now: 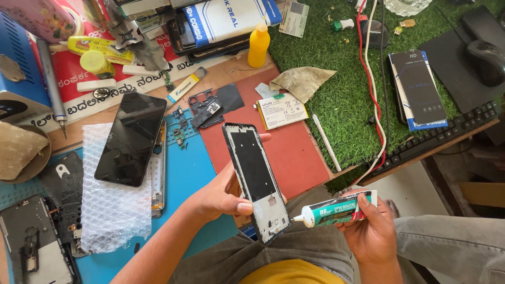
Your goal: The person holds a disassembled phone frame in one hand and a tube of adhesive in the other, squeezing glue along the inner edge of the frame while rotating it to reach each side. A second person briefly places a replacement screen on the mat, and the person continues applying adhesive around the frame.
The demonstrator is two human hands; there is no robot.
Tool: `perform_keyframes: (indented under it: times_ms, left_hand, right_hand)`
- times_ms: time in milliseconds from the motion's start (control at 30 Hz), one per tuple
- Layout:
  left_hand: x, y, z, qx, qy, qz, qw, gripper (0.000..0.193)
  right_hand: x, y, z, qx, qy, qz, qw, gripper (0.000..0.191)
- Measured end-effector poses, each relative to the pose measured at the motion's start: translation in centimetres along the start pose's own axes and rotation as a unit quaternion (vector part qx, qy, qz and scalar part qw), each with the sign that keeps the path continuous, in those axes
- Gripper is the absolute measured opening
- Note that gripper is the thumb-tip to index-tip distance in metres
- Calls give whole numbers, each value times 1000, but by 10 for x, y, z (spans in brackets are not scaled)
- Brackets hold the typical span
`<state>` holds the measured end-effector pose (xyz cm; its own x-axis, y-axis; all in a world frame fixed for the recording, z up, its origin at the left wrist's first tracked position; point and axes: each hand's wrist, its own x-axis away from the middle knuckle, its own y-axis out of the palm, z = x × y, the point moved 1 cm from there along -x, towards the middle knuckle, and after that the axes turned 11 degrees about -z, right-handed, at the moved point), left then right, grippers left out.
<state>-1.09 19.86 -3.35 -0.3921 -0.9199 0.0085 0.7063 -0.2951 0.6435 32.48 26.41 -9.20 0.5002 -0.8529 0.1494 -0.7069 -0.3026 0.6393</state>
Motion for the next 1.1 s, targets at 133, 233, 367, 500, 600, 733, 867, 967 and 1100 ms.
perform_keyframes:
  times_ms: [133,233,367,500,600,733,867,967,1100]
  left_hand:
    - [3,-5,-4,-22,1,17,1000,140]
    - [3,-7,-9,-42,11,22,999,139]
    - [6,-8,-10,-6,-31,22,999,144]
    - [3,-5,-7,-28,-10,20,999,141]
    - [2,-3,-5,-27,-8,20,999,141]
    - [2,-2,-4,-33,-2,21,999,140]
    - [2,-2,-3,-15,-8,18,1000,140]
    - [1,-2,-2,-10,-5,12,1000,140]
    - [-1,-1,0,-3,1,-1,1000,140]
  right_hand:
    - [1,0,-1,2,3,-1,1000,28]
    - [2,0,-2,4,0,-17,1000,29]
    - [3,0,-2,8,1,-13,1000,29]
    - [2,0,-2,16,2,-7,1000,29]
    - [1,-1,0,4,3,16,1000,26]
    - [0,-2,1,6,4,17,1000,26]
    - [-2,-2,2,7,2,8,1000,27]
    - [-3,-1,2,9,2,8,1000,28]
    - [-3,0,2,0,6,22,1000,27]
